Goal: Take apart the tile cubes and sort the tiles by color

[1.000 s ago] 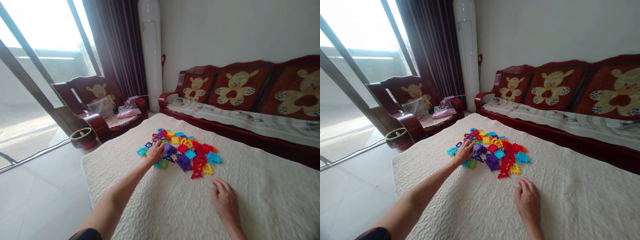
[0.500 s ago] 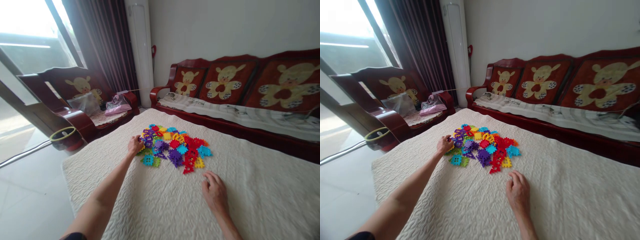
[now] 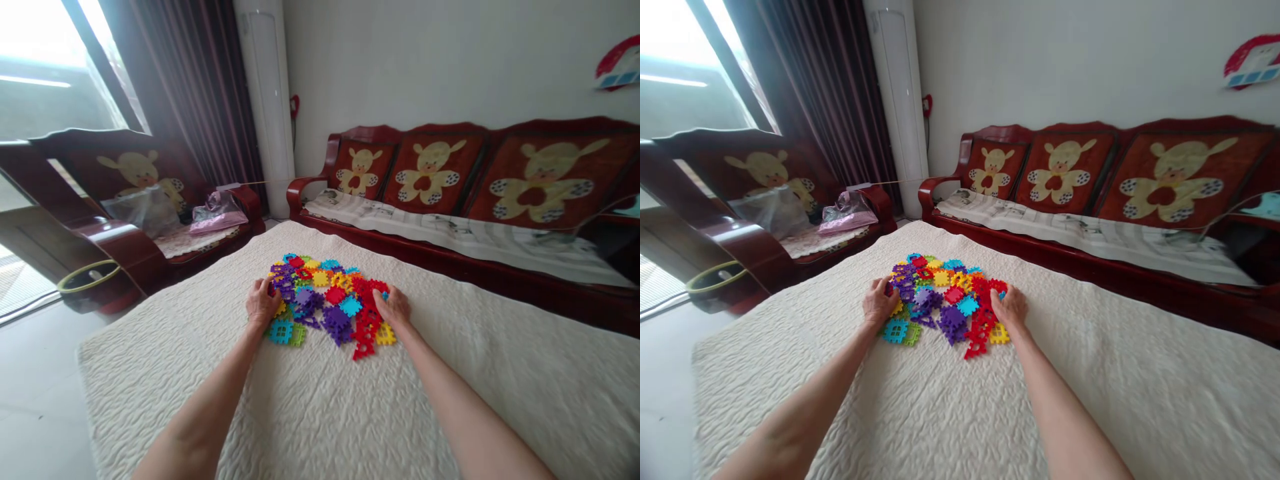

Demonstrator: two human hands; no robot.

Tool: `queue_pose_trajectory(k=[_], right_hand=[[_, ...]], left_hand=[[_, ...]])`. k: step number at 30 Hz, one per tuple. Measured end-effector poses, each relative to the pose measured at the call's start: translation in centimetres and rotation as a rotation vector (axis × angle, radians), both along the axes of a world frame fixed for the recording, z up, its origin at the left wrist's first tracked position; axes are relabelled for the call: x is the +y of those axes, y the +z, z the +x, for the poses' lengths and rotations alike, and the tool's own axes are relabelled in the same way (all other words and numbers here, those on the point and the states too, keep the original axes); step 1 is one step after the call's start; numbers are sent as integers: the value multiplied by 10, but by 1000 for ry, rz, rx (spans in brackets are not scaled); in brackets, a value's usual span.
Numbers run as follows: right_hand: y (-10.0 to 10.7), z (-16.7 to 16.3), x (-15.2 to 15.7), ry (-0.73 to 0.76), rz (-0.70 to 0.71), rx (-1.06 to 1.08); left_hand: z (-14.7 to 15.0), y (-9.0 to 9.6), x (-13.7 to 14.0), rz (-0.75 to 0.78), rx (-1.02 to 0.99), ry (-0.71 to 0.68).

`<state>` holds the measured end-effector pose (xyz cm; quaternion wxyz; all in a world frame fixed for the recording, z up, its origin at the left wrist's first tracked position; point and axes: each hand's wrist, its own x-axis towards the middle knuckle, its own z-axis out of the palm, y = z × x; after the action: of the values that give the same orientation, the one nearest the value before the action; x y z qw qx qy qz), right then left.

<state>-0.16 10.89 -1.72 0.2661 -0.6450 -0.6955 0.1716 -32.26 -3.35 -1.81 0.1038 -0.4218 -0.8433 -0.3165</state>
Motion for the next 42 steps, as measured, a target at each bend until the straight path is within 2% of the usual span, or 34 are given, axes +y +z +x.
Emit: queue_pose_trajectory(k=[3,6,8,10,13,16,19,21,25,28,30,34,36,38,40,42], right_hand=[[1,-26,-13,95,10,95],[4,-33,-39,138,244,229],[7,-27,-63,195,403,348],[8,-18,-94,277,424,466],[4,-2,-146,357,191,600],[-3,13,-188,386,-50,719],[-5,27,-210,433,-212,828],[-4,33,-215,451,-269,855],[1,38,-214,389,-296,849],[5,36,-214,277,-322,855],[8,35,-214,237,-354,867],[13,35,-217,248,-369,889],[12,36,-219,286,-378,906],[7,38,-220,300,-379,901],[1,40,-217,289,-357,857],[-3,43,-207,268,-279,765]], left_hand=[[-1,1,-1,-13,10,-7],[-1,6,0,3,-3,-36],[7,12,-1,47,3,-106],[27,17,-6,117,45,-234],[82,16,-25,199,131,-518],[147,1,-54,196,162,-829],[194,-18,-78,172,102,-1018],[210,-28,-86,212,74,-1045],[214,-33,-84,200,12,-1129],[205,-20,-81,75,-108,-1262],[198,-7,-82,-6,-237,-1294],[184,14,-89,-192,-589,-1170],[181,16,-90,-301,-782,-1151],[179,15,-89,-347,-935,-1169],[178,13,-84,-353,-1011,-1168],[175,14,-78,-364,-1011,-1132]])
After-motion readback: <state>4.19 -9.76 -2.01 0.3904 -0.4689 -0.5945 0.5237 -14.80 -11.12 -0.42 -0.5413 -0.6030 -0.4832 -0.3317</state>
